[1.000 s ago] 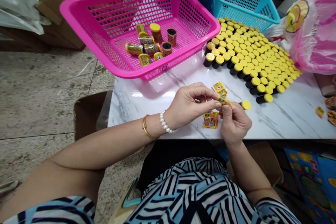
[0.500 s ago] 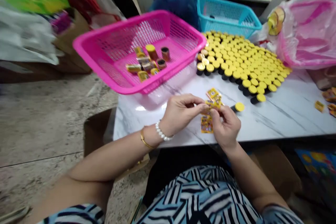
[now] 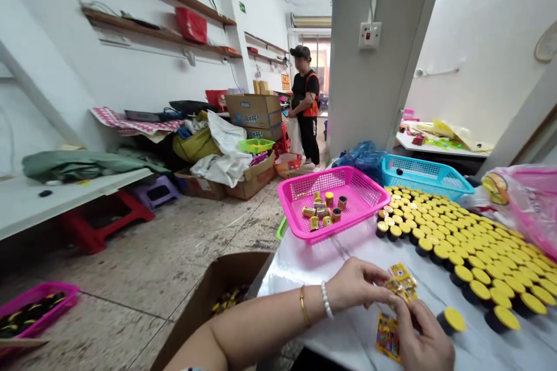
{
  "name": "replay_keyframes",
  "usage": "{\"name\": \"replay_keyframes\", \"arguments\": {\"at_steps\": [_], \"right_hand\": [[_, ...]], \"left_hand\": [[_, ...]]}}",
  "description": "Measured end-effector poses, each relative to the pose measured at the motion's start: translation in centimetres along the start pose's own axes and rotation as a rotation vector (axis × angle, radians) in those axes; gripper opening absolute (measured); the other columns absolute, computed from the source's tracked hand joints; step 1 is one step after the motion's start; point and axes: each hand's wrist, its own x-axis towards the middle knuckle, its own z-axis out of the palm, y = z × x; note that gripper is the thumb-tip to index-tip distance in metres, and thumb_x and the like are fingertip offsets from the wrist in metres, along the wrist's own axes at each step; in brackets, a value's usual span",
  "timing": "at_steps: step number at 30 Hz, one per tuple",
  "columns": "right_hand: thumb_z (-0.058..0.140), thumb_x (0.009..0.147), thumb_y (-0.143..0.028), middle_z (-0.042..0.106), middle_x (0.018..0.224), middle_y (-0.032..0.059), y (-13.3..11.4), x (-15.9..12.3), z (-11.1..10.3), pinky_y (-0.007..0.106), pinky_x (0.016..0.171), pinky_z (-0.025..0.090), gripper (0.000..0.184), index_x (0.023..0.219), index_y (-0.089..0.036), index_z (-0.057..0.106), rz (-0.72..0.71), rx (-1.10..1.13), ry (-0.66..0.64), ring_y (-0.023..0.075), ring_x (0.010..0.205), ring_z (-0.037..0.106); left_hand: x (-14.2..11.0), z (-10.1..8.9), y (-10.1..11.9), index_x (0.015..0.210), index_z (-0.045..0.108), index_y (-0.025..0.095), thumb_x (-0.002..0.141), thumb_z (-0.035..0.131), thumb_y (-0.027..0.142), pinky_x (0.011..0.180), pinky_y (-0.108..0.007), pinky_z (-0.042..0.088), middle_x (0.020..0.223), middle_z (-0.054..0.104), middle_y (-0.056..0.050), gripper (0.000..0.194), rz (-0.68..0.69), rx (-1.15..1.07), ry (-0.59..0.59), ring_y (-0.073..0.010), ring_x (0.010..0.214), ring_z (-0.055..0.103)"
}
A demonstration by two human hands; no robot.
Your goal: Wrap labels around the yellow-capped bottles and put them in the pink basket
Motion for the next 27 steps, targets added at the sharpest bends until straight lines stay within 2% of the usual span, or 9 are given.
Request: {"name": "replay_keyframes", "arguments": {"at_steps": [5,7,9,11,13,15,18,21,27], "right_hand": [[0.064,0.098,-0.04,0.078,0.097,0.0076,0.3,0.8,-2.8,0.04,0.081,0.061,0.021,0.102,-0.025,0.077,-0.202,-0.162,0.013,0.0263,0.087,0.075],[0.071,0.093,-0.044,0.076,0.115,0.0157,1.0,1.8,-5.4,0.051,0.099,0.057,0.032,0.116,-0.021,0.077,-0.242,-0.42,0.109,0.0343,0.107,0.072],[0.074,0.09,-0.049,0.066,0.139,0.0239,2.1,2.8,-7.9,0.06,0.109,0.05,0.051,0.129,-0.017,0.074,-0.192,-0.654,0.088,0.041,0.125,0.064],[0.067,0.094,-0.046,0.074,0.123,0.0208,3.3,3.2,-9.8,0.054,0.102,0.055,0.042,0.123,-0.016,0.077,-0.119,-0.689,-0.048,0.0351,0.113,0.069],[0.065,0.096,-0.042,0.079,0.101,0.0135,3.8,3.1,-10.8,0.046,0.09,0.06,0.037,0.12,-0.017,0.077,0.005,-0.609,-0.105,0.0255,0.088,0.072],[0.069,0.093,-0.042,0.079,0.094,0.0083,3.4,2.7,-10.8,0.039,0.078,0.062,0.036,0.119,-0.018,0.077,0.153,-0.403,-0.066,0.0184,0.071,0.069],[0.076,0.087,-0.04,0.079,0.094,0.0053,1.5,2.4,-9.6,0.033,0.066,0.065,0.036,0.116,-0.019,0.076,0.403,0.189,-0.034,0.0161,0.068,0.072],[0.079,0.084,-0.035,0.08,0.097,0.0047,-0.4,2.4,-7.7,0.033,0.066,0.068,0.029,0.109,-0.02,0.076,0.56,0.68,-0.104,0.0168,0.07,0.077],[0.079,0.085,-0.033,0.079,0.102,0.0036,-1.7,2.3,-4.9,0.033,0.069,0.07,0.027,0.109,-0.023,0.075,0.557,0.839,-0.067,0.0158,0.073,0.078]], "left_hand": [[0.0,-0.2,1.1,0.078,0.079,0.013,0.054,0.098,0.056,0.045,-0.023,0.024,0.054,0.059,0.001,0.053,-0.098,-0.034,0.034,-0.0071,0.046,0.043],[-0.2,-0.3,1.8,0.082,0.08,0.011,0.061,0.095,0.053,0.044,-0.022,0.019,0.05,0.057,0.001,0.049,-0.118,-0.032,0.015,-0.0066,0.045,0.041],[-0.1,-0.5,2.1,0.085,0.08,0.011,0.066,0.093,0.049,0.043,-0.022,0.016,0.049,0.055,0.002,0.045,-0.116,-0.089,-0.029,-0.0059,0.043,0.04],[0.4,-1.0,2.0,0.093,0.081,0.012,0.068,0.094,0.044,0.042,-0.021,0.014,0.052,0.057,0.002,0.043,-0.141,-0.151,-0.093,-0.0046,0.042,0.037],[1.0,-1.3,1.6,0.086,0.08,0.012,0.069,0.094,0.042,0.041,-0.02,0.012,0.052,0.057,0.002,0.037,-0.163,-0.213,-0.105,-0.004,0.041,0.036],[1.4,-1.5,1.2,0.078,0.077,0.013,0.068,0.094,0.038,0.04,-0.019,0.012,0.052,0.055,0.002,0.032,-0.188,-0.274,-0.094,-0.0045,0.043,0.037],[1.6,-1.4,1.0,0.071,0.073,0.013,0.065,0.095,0.034,0.04,-0.019,0.012,0.051,0.052,0.002,0.031,-0.216,-0.343,-0.081,-0.0039,0.044,0.034],[1.6,-1.4,1.2,0.072,0.074,0.012,0.064,0.095,0.033,0.04,-0.019,0.009,0.051,0.048,0.003,0.03,-0.221,-0.374,-0.096,-0.0025,0.044,0.027],[1.5,-1.4,1.6,0.075,0.074,0.012,0.063,0.097,0.032,0.039,-0.017,0.006,0.056,0.048,0.003,0.032,-0.241,-0.431,-0.109,-0.0026,0.046,0.026]]}}
